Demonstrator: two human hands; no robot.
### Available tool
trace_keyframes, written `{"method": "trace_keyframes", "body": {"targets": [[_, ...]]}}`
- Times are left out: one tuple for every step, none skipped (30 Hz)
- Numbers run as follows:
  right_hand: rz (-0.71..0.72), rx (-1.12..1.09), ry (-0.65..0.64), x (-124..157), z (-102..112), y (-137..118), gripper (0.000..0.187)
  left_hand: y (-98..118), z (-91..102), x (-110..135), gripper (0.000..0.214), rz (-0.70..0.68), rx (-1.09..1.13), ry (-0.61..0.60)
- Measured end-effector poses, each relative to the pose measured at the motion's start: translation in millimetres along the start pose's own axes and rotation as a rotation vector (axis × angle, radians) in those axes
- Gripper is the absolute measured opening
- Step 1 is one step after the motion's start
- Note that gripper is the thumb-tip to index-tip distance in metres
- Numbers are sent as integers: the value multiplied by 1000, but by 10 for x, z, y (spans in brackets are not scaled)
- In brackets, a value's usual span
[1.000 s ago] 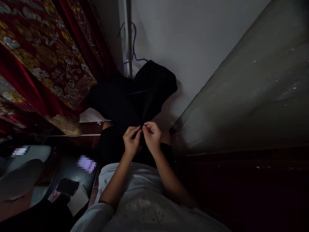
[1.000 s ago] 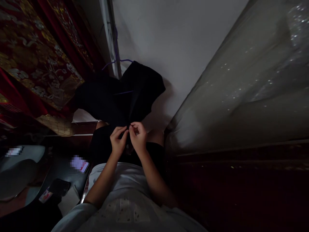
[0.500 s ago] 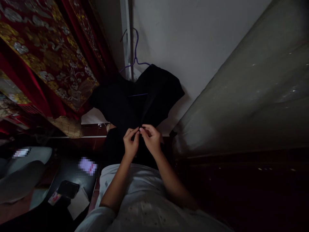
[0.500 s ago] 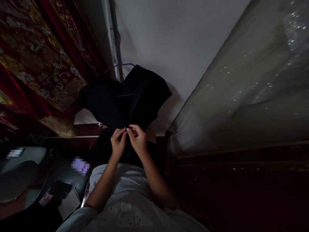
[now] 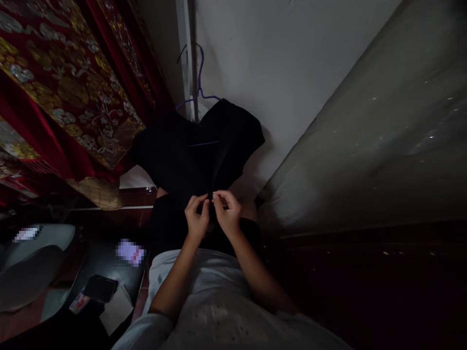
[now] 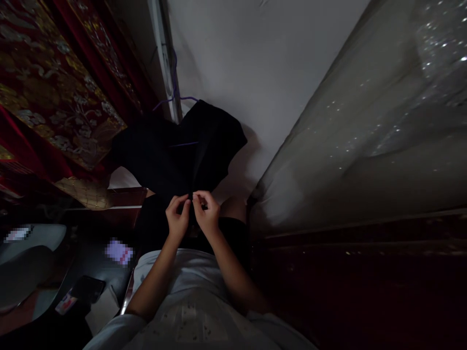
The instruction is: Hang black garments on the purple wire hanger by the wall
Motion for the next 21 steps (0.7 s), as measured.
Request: {"method": "trace_keyframes", "body": {"targets": [[12, 10, -5, -9, -9, -22, 25, -1, -9, -4, 20, 0, 4, -3], [31, 21, -10, -27, -19, -59, 25, 1, -18, -11, 19, -2, 9, -7], [59, 32, -16, -59, -32, -113, 24, 7, -25, -22, 19, -7, 14, -9], [96, 45, -24, -108, -49, -187, 23, 16, -32, -33, 18, -13, 17, -11], [142, 56, -30, -178, -67, -283, 22, 28, -42, -42, 17, -22, 17, -18], [194, 63, -29, -272, -84, -401, 22, 43, -56, -45, 16, -33, 12, -31], [249, 67, -21, -389, -98, -540, 23, 58, -74, -38, 16, -45, 4, -49], [307, 74, -7, -525, -114, -699, 24, 69, -98, -20, 16, -55, -7, -71], [368, 82, 10, -671, -133, -876, 25, 72, -121, 10, 17, -60, -20, -92], [424, 102, 23, -820, -163, -1061, 27, 71, -143, 48, 17, -62, -32, -112], [490, 129, 37, -951, -197, -1257, 29, 70, -159, 87, 17, -67, -45, -128], [544, 164, 38, -1067, -243, -1441, 29, 74, -172, 117, 16, -79, -58, -145], [585, 205, 31, -1162, -291, -1602, 30, 90, -190, 130, 15, -101, -68, -173], [617, 242, 25, -1229, -328, -1738, 31, 120, -215, 119, 15, -133, -78, -215], [639, 272, 17, -1267, -353, -1845, 31, 160, -245, 78, 14, -172, -87, -270], [655, 293, 11, -1280, -361, -1924, 32, 207, -271, 1, 14, -208, -96, -329], [665, 306, 8, -1272, -354, -1978, 33, 257, -286, -116, 14, -238, -102, -385], [672, 311, 6, -1252, -335, -2009, 33, 312, -278, -281, 14, -263, -111, -422], [676, 312, 5, -1228, -310, -2023, 34, 368, -233, -496, 16, -278, -119, -420], [677, 313, 2, -1207, -285, -2023, 35, 444, -168, -749, 22, -302, -117, -389], [675, 316, -1, -1195, -262, -2014, 35, 532, -73, -1030, 27, -335, -121, -323]]}}
Point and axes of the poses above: each hand's wrist, its own x-axis away from the middle knuckle, its own z-axis out of the back of the hand, y = z × x, the point moved 10 cm from there along -x, towards the middle knuckle, and after that the axes turned 15 degrees about -z, right-handed, at the moved point
